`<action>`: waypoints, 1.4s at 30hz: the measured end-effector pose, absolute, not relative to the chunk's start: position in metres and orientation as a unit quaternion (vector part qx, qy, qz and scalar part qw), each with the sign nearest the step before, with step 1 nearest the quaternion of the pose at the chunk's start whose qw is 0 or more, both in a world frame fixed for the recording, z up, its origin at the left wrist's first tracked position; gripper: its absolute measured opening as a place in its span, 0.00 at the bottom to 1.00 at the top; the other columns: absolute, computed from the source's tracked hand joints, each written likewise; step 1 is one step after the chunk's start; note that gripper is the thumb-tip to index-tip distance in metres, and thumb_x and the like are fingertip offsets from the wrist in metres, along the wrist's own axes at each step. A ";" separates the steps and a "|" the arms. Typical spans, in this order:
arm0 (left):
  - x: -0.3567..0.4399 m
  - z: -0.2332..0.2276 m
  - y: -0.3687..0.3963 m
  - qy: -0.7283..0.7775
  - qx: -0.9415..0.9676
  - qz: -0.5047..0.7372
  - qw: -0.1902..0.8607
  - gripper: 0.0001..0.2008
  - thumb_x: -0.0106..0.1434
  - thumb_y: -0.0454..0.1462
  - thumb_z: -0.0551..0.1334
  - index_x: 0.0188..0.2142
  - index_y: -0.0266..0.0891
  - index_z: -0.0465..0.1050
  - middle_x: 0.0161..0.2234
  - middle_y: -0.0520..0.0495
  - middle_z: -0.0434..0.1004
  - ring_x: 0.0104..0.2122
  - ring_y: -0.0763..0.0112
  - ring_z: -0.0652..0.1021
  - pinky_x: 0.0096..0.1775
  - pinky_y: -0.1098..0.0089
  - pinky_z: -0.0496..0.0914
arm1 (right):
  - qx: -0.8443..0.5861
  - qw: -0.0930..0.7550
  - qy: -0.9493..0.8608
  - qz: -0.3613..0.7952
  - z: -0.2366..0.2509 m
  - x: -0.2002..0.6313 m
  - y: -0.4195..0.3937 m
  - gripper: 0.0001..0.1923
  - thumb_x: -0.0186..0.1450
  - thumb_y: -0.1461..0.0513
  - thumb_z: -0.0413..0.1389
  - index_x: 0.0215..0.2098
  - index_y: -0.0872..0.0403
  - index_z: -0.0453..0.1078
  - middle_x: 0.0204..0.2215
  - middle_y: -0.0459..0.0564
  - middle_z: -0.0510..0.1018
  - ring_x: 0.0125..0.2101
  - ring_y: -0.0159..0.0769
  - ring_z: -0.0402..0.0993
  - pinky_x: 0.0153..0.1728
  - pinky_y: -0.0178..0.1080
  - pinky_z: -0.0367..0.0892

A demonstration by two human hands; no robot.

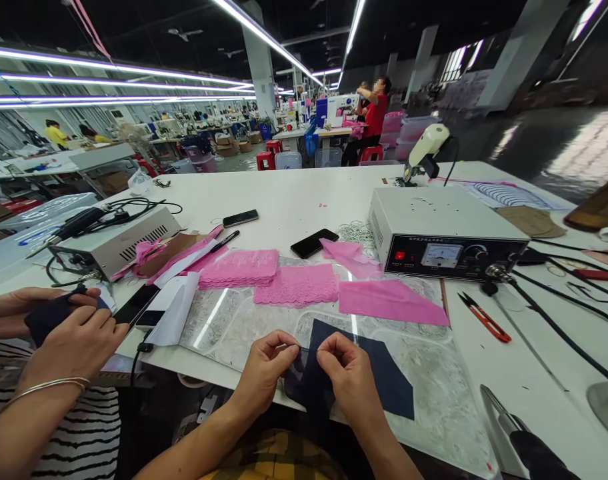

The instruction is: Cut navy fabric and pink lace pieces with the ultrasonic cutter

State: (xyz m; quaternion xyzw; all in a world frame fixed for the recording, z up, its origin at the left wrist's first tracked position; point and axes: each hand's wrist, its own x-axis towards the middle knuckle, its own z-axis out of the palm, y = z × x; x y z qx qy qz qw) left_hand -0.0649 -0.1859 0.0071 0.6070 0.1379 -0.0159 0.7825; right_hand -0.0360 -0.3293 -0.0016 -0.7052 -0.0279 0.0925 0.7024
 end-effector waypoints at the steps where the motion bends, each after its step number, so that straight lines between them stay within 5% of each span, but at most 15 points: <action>1: -0.065 0.007 -0.186 0.134 0.609 -0.016 0.781 0.15 0.47 0.44 0.70 0.25 0.35 0.70 0.17 0.57 0.64 0.18 0.82 0.63 0.23 0.78 0.59 | -0.704 0.703 -0.031 0.096 -0.001 -0.036 -0.329 0.14 0.52 0.52 0.57 0.19 0.53 0.64 0.17 0.42 0.62 0.21 0.29 0.55 0.23 0.35 0.53; 42: -0.063 0.006 -0.183 0.116 0.593 0.031 0.797 0.11 0.49 0.38 0.68 0.26 0.36 0.67 0.21 0.56 0.66 0.20 0.82 0.64 0.22 0.80 0.59 | -0.599 0.791 0.061 0.110 0.008 -0.036 -0.313 0.11 0.44 0.56 0.58 0.15 0.52 0.60 0.16 0.40 0.55 0.20 0.27 0.48 0.21 0.35 0.47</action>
